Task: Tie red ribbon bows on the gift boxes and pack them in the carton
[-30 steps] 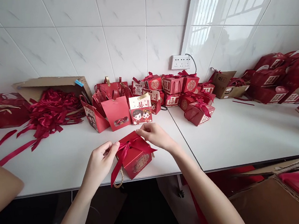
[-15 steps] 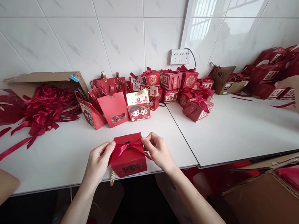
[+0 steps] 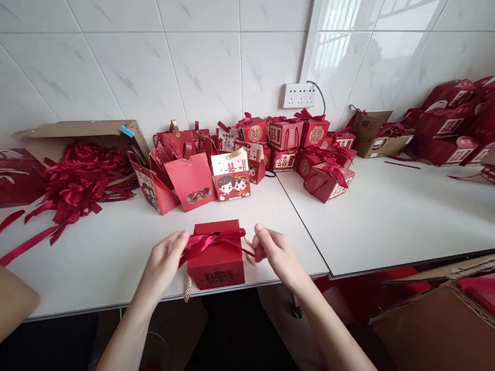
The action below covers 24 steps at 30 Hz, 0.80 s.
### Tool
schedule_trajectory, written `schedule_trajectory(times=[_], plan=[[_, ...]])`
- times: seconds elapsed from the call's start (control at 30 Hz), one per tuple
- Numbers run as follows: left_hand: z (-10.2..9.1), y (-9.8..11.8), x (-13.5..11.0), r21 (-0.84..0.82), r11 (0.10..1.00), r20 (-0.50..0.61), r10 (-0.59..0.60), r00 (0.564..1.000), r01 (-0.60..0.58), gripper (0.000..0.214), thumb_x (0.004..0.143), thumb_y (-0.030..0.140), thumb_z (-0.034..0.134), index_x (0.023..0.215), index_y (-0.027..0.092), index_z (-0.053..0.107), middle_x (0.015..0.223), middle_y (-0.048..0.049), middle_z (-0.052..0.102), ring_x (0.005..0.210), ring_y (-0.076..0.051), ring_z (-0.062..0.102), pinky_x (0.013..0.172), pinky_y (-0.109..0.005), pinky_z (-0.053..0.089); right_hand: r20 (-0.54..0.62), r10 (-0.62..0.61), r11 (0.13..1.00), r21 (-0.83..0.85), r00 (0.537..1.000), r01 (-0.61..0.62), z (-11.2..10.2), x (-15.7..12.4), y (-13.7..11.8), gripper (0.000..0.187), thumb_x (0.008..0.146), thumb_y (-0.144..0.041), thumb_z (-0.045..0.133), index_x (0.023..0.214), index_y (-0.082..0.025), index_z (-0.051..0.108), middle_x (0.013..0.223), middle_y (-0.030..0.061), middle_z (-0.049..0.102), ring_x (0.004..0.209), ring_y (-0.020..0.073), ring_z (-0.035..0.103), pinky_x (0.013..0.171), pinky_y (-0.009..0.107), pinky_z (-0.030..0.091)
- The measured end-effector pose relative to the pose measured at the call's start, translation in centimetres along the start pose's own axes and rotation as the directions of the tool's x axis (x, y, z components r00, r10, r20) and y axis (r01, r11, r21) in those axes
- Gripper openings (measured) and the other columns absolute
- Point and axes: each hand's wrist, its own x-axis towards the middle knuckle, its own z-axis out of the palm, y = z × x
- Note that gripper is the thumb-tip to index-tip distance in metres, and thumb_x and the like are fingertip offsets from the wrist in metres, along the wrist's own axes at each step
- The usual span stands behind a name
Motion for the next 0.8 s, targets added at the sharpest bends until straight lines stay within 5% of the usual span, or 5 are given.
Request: schedule_trajectory(times=[0.13,0.27,0.43,0.63,0.8], plan=[[-1.1,1.8,1.1,0.160,0.960,0.044,0.224,0.974,-0.228,0.022,0.084,0.042,0.051,0.081,0.022,0.058,0.086,-0.0008,0.060,0.088,-0.019,0.059,0.084,-0.030,0.046,0.085,0.053,0.963,-0.268,0.995,-0.028,-0.1,-1.6,-1.2,0.059,0.083,-0.071,0.035,0.056,-0.020,0.046,0.052,-0.0026,0.039,0.053,0.0118,0.037,0.054,0.026,0.030],[-0.4,2.4,2.0,0.214,0.895,0.308,0.318,0.897,-0.391,0.018,0.086,0.037,0.053,0.083,0.024,0.065,0.104,-0.0032,0.060,0.106,-0.022,0.055,0.096,-0.034,0.042,0.064,-0.076,0.948,-0.306,0.995,0.092,0.6,-1.9,-1.5,0.046,0.084,-0.058,0.044,0.059,-0.020,0.038,0.058,-0.0038,0.034,0.055,0.0106,0.031,0.053,0.025,0.027],[0.7,2.1,1.9,0.184,0.940,0.329,0.215,0.919,-0.286,0.017,0.084,0.035,0.054,0.077,0.022,0.061,0.107,-0.0047,0.057,0.106,-0.023,0.056,0.098,-0.037,0.042,0.084,-0.106,0.934,-0.335,0.991,0.128,0.5,-2.7,-1.9,0.038,0.086,-0.047,0.045,0.061,-0.020,0.040,0.060,-0.0034,0.041,0.058,0.0111,0.039,0.058,0.024,0.034],[-0.1,1.4,1.6,0.075,0.975,0.230,0.187,0.955,-0.209,0.024,0.084,0.042,0.051,0.097,0.022,0.058,0.113,-0.0050,0.057,0.112,-0.022,0.053,0.099,-0.035,0.039,0.242,0.079,0.864,-0.501,0.967,0.055,-3.0,-4.0,-2.2,0.039,0.087,-0.048,0.045,0.062,-0.019,0.049,0.058,-0.0033,0.047,0.055,0.0109,0.042,0.056,0.024,0.035],[-1.2,0.1,1.4,0.032,0.998,0.124,-0.053,0.991,0.049,0.037,0.082,0.056,0.047,0.081,0.019,0.055,0.082,-0.0013,0.058,0.083,-0.019,0.057,0.077,-0.030,0.043,-0.037,0.032,0.912,-0.409,0.999,-0.045,-4.1,-1.5,-1.9,0.057,0.083,-0.068,0.035,0.063,-0.018,0.056,0.056,-0.0018,0.046,0.053,0.0121,0.042,0.054,0.025,0.035]])
